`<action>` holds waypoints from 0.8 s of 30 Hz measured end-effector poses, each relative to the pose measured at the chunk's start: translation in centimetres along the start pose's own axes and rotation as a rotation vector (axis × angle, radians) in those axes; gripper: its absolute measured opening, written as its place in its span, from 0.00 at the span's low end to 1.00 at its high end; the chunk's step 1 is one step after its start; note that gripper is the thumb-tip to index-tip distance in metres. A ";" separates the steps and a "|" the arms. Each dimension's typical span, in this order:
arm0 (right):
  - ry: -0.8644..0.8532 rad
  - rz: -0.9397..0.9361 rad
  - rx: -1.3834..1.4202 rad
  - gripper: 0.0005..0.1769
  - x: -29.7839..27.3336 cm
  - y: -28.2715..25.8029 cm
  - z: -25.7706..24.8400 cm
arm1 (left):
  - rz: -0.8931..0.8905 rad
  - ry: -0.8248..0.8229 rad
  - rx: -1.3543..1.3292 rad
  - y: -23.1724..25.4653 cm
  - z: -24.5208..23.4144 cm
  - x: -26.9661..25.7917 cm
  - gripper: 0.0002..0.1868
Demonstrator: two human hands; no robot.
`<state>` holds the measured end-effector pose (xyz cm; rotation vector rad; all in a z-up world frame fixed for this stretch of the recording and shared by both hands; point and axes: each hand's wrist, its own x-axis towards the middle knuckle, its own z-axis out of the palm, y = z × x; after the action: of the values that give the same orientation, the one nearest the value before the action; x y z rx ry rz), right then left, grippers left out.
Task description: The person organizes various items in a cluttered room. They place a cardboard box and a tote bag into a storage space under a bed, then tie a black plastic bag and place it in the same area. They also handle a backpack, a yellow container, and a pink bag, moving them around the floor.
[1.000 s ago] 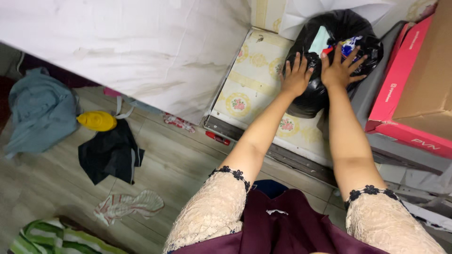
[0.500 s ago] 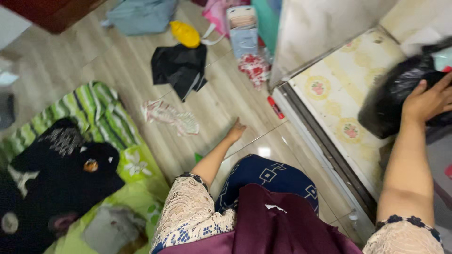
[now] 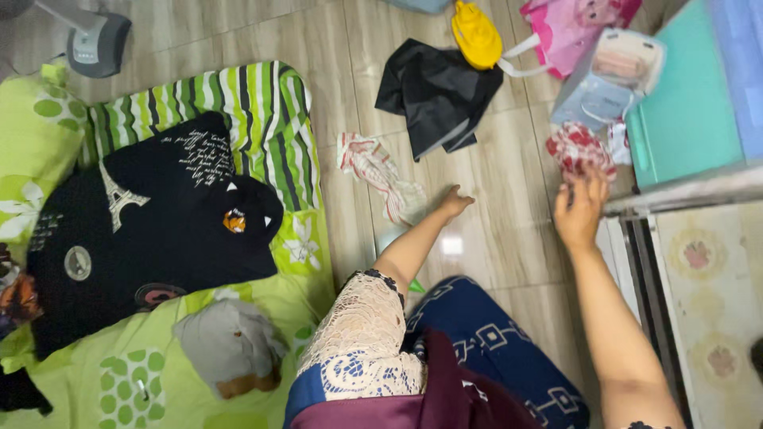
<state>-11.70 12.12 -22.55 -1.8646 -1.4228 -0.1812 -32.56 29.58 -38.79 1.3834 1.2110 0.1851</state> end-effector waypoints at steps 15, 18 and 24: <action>-0.247 0.364 0.455 0.38 27.0 2.6 40.3 | -0.924 0.378 -0.016 3.4 -15.9 24.8 0.97; -0.179 0.137 0.328 0.53 34.3 2.6 45.9 | -1.051 0.318 0.046 2.3 -14.1 25.6 0.98; -0.312 0.368 0.156 0.49 46.2 2.2 52.7 | -1.111 0.211 0.075 2.5 -14.6 25.4 0.97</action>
<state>-10.02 80.98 -35.51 -2.0449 -1.2195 0.4060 -30.65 57.85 -46.57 0.5923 2.0001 -0.5091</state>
